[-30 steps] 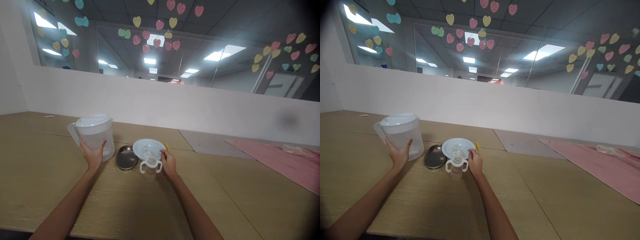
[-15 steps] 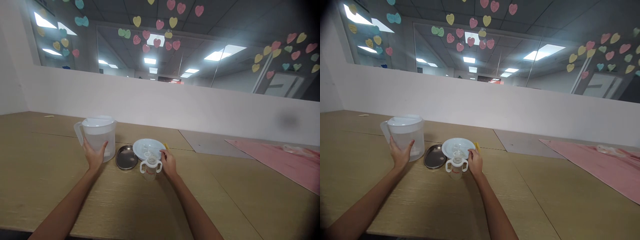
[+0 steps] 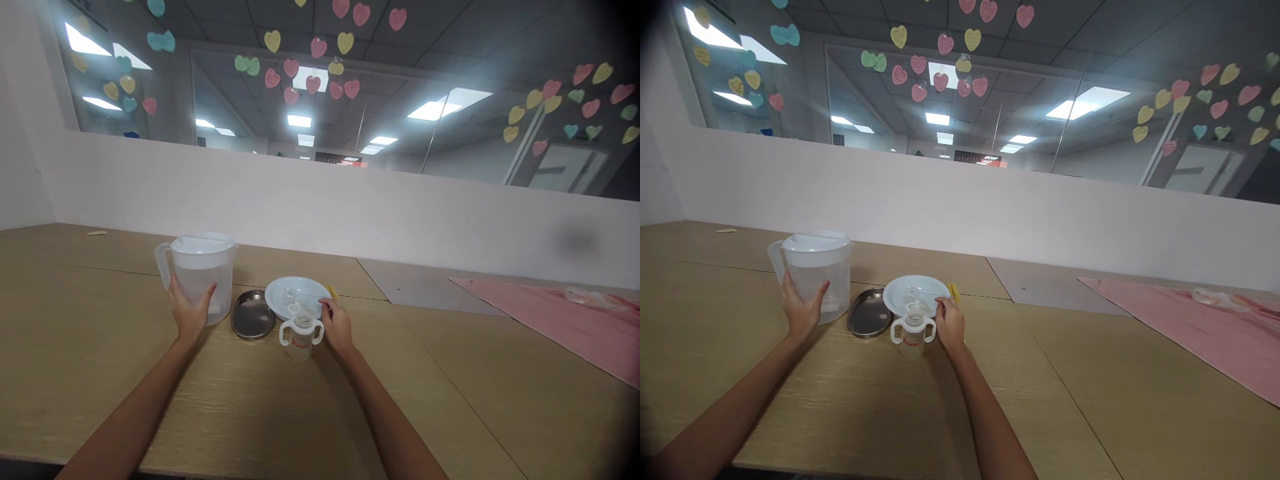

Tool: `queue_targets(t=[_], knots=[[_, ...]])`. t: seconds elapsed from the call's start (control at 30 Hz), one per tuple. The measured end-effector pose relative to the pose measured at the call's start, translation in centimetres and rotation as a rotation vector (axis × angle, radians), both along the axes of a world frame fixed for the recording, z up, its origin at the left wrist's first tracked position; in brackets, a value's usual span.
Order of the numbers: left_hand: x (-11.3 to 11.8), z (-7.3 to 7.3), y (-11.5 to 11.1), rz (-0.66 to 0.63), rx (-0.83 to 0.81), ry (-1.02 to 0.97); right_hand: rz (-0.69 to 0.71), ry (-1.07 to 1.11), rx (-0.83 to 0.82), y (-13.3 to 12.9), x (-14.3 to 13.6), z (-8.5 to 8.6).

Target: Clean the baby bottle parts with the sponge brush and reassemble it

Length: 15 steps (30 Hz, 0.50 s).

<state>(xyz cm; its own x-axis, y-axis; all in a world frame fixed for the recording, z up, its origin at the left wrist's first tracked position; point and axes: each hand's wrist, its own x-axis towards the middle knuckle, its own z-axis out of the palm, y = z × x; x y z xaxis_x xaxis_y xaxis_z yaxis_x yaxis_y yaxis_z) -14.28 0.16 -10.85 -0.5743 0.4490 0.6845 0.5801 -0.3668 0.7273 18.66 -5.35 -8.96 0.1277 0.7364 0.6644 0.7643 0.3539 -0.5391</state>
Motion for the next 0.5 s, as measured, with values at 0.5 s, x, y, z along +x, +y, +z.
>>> queue_targets(t=[0.5], knots=[[0.06, -0.25, 0.06, -0.063, 0.017, -0.009, 0.014, 0.009, 0.013, 0.1, -0.02, -0.01]])
